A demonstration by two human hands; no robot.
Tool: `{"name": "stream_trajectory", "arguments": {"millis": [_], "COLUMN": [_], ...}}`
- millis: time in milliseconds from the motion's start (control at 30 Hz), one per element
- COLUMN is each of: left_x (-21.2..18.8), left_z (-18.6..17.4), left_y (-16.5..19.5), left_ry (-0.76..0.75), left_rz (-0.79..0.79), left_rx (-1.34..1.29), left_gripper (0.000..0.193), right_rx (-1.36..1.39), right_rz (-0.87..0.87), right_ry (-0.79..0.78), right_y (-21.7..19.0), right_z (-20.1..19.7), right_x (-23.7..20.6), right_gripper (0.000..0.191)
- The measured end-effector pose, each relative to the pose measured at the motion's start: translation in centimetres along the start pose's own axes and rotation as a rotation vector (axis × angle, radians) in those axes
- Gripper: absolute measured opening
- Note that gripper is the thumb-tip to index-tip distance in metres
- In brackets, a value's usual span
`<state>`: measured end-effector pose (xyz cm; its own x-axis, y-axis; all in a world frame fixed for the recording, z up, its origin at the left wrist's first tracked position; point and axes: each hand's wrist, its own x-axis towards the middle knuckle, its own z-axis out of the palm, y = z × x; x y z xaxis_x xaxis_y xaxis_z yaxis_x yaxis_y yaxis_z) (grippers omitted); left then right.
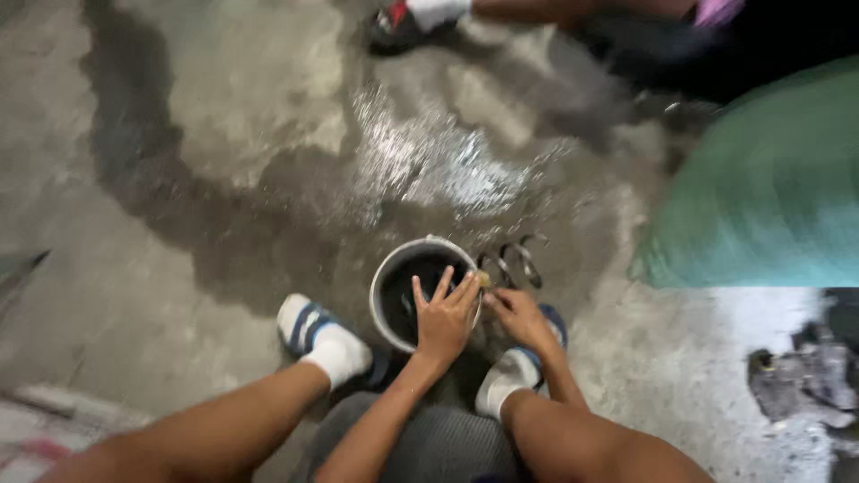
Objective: The person sits on the floor and scrubs a metal coil spring with a sponge, dipping it repeatedly into a bucket of dark liquid. They rotate the spring to scrub different sections and continue working the coil along its length.
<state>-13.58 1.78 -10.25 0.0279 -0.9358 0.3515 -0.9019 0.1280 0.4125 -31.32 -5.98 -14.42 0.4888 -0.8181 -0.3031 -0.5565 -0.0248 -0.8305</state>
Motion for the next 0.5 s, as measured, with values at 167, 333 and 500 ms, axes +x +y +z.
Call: {"name": "stream_trajectory", "arguments": {"millis": [167, 333, 500], "left_x": [2.9, 4.7, 4.9], "left_z": [0.5, -1.3, -5.5], "left_y": [-1.3, -1.4, -2.2], "left_ry": [-0.048, -0.089, 0.200], "left_rz": [0.068, 0.021, -0.239], "left_rx": [-0.035, -0.263, -0.670], "left_gripper": [0.021, 0.014, 0.018], "right_rx": [0.025, -0.229, -0.629], "right_rz": [-0.218, -0.081, 0.087], "right_ry": [-0.160, -0.472, -0.324], "right_y": [-1.7, -6.7, -17.0], "right_z": [-2.5, -9.9, -18.7], "right_x": [-1.8, -5.0, -7.8], "right_gripper": [0.071, 0.066, 0.053]}}
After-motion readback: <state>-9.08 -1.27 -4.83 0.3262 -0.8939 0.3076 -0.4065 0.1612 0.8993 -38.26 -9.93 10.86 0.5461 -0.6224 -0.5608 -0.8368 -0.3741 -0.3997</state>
